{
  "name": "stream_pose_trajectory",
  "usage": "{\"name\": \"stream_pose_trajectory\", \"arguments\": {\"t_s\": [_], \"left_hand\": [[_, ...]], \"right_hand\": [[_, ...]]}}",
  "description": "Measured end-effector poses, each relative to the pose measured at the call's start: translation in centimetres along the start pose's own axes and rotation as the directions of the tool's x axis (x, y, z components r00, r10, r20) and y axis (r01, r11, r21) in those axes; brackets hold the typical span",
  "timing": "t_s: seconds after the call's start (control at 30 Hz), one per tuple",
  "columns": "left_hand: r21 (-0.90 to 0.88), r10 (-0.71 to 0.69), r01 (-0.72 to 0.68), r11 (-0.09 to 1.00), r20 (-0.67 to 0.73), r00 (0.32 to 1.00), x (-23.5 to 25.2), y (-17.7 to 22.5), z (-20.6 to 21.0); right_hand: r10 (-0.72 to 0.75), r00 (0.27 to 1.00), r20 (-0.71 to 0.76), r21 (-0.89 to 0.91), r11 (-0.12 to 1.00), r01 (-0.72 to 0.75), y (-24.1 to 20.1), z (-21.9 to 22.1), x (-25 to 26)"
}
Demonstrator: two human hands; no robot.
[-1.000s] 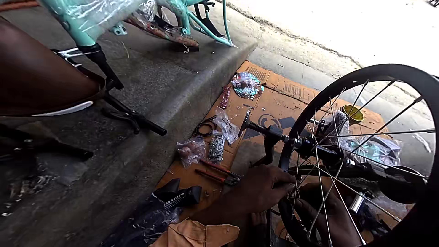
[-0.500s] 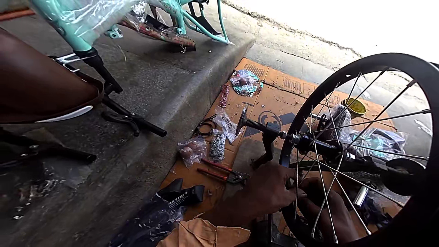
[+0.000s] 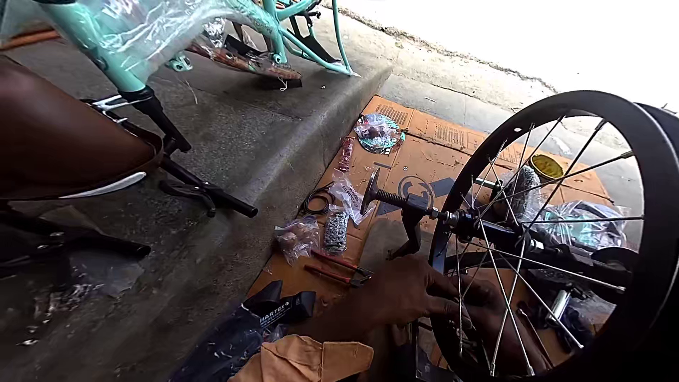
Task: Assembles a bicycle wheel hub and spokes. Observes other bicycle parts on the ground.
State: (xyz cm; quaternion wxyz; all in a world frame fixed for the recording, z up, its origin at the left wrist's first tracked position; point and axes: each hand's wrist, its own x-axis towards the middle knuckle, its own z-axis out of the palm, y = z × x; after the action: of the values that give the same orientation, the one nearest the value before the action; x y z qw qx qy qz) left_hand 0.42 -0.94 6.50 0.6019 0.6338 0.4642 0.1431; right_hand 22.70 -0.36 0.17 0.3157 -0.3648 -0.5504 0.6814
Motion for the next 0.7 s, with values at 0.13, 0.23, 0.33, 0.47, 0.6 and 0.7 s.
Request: {"name": "stream_pose_trajectory", "arguments": {"t_s": [0.13,0.23,0.33,0.47,0.6,0.7], "left_hand": [[0.299,0.056,-0.012,0.954,-0.138,0.989,-0.3,0.9,1.0],[0.443,0.077,0.009,0.897,-0.177,0.981,0.1,1.6,1.6],[0.331,0.136,-0.103,0.938,-0.081,0.987,0.1,0.9,0.8],[-0.058,0.205,-0.197,0.979,0.189,0.960,-0.1,0.3,-0.9],[-0.023,0.113,-0.111,0.994,0.136,0.984,0.3,0.8,-0.6],[0.258,0.043,-0.039,0.965,-0.011,0.999,0.3,1.7,0.0]], "right_hand": [[-0.036,0.985,0.170,-0.039,0.998,0.044,-1.0,-0.6,-1.0],[-0.003,0.982,0.189,-0.045,0.999,0.012,-0.1,-2.3,-2.1],[-0.050,0.982,0.184,-0.074,0.995,0.064,-0.6,-1.6,-1.7],[-0.131,0.968,0.212,0.068,0.991,0.119,-1.1,-0.3,-1.4],[-0.029,0.996,0.080,0.120,0.993,0.020,-1.5,1.2,-0.2],[-0.106,0.991,0.077,0.093,0.991,0.098,-0.1,0.2,-0.4]]}}
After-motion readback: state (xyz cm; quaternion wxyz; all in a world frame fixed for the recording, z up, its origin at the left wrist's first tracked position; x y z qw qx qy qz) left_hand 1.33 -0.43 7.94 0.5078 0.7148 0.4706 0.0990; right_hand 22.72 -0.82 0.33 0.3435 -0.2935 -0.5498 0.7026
